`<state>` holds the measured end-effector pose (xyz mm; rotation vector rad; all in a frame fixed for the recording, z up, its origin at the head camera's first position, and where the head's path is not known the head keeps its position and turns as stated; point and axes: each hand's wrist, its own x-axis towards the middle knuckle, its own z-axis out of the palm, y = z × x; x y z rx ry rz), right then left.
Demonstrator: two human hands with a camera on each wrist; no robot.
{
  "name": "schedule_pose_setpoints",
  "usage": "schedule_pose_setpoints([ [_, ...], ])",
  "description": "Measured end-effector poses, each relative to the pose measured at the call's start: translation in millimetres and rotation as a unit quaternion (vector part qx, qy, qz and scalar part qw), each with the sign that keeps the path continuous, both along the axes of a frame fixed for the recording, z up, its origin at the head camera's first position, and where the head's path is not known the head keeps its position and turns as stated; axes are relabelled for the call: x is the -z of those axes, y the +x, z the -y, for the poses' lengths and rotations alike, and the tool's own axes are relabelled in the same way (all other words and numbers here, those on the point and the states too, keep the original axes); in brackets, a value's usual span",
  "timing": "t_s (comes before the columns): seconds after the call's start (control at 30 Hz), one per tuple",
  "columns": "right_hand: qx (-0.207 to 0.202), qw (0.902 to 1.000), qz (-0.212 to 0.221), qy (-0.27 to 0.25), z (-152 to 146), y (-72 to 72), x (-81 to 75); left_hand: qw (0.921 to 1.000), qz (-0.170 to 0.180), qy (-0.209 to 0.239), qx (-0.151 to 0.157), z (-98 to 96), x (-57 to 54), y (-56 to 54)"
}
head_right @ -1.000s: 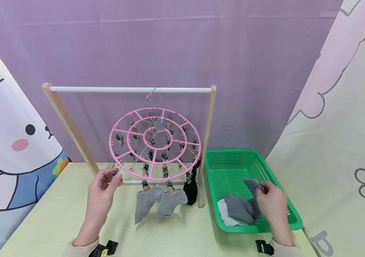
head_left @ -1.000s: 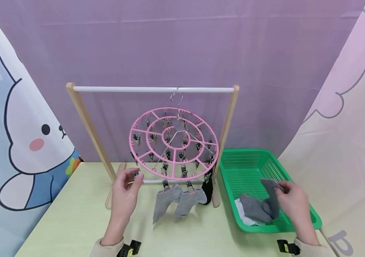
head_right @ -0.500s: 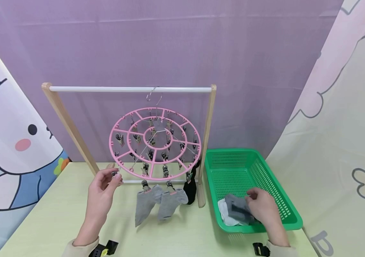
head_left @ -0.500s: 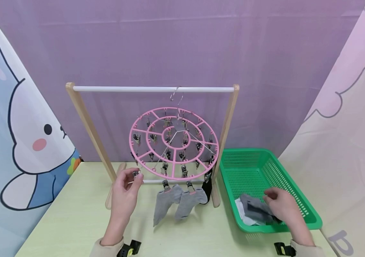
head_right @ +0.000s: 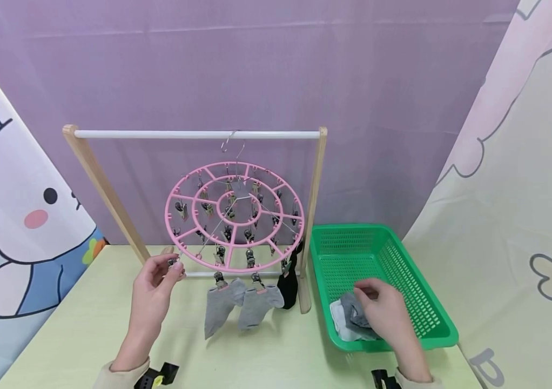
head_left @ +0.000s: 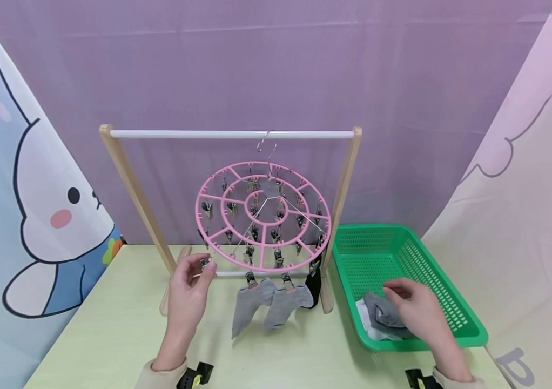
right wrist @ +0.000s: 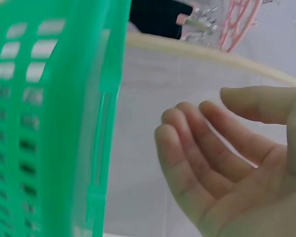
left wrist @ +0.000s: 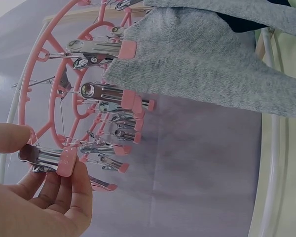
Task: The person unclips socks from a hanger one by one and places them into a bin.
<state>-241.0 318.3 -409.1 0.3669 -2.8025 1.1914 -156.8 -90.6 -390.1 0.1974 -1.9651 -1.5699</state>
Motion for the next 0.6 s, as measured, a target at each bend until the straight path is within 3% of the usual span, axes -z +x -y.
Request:
schedule_pose_setpoints([
  [0.17,-0.018,0.999,-0.015,-0.039,20.8,7.4,3.7,1.0,0.003,-0.003,-0.002,0.0,0.0,0.6],
  [0.33,-0.048,0.9956,0.002,-0.08,48.4,14.9,11.2,1.0,0.002,-0.001,-0.001,-0.1,0.0,0.4],
  [0.6,-0.122,0.9855,-0.003,-0.118,85.2,24.0,24.8,1.0,0.002,0.006,-0.001,1.7,1.7,-0.3],
])
